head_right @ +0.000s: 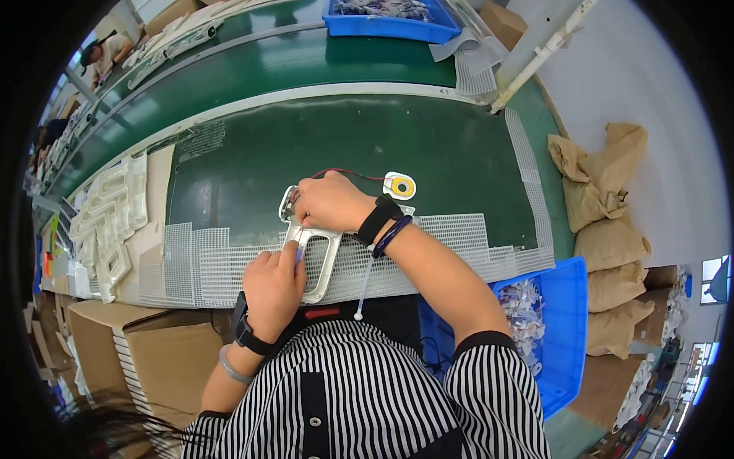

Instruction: Assembling components into a plastic housing for a handheld device on a factory assembly line.

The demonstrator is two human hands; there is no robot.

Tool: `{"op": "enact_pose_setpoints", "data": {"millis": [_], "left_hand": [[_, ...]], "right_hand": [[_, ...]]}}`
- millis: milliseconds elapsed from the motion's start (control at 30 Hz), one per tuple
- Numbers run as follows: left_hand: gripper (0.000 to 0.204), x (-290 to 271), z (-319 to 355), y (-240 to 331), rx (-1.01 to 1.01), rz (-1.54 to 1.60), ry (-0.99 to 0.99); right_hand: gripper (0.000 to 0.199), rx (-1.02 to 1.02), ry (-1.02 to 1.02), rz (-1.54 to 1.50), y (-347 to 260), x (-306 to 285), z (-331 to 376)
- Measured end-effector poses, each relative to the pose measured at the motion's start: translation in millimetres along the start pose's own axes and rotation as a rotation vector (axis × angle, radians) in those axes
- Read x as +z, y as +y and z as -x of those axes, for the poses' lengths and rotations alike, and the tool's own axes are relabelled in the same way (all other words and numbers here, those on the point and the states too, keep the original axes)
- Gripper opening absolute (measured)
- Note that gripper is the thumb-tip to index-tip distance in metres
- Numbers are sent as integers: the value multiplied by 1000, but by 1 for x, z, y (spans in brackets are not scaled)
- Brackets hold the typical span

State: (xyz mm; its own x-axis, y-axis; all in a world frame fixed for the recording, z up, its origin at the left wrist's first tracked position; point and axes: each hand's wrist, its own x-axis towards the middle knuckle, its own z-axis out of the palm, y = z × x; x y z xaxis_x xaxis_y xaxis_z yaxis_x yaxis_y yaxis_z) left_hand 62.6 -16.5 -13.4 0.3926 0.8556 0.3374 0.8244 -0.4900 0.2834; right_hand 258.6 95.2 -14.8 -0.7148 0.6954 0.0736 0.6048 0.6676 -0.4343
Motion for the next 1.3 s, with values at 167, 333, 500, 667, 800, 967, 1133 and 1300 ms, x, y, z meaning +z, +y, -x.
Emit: {"op": "enact_pose_setpoints", "data": {"millis": [167, 333, 500, 667, 800, 967, 1133, 1300], "left_hand": [[22, -2, 2, 1, -50, -148, -75], [32, 10, 8, -5, -48, -204, -132], [55, 8, 7, -11, 52, -262, -244], [69, 15, -1, -7, 221, -573, -367], [64, 5, -9, -13, 211, -489, -394], [59, -36, -12, -11, 31, 58, -415], [29, -31, -51, 20, 316, 428, -346], [25, -3, -137, 40, 343, 266, -270]], "right_hand": [[8, -4, 26, 54, 0, 3, -1], [9, 35, 36, 182, -4, 8, -7], [11, 140, -42, 216, -14, 4, -19], [11, 170, -57, 224, -14, 2, -19], [20, 195, 172, -155, -10, -23, 18], [20, 474, 473, 0, -27, -63, 137], [19, 768, 488, -91, -39, -20, 217], [27, 831, 542, -216, -50, 1, 207]]}}
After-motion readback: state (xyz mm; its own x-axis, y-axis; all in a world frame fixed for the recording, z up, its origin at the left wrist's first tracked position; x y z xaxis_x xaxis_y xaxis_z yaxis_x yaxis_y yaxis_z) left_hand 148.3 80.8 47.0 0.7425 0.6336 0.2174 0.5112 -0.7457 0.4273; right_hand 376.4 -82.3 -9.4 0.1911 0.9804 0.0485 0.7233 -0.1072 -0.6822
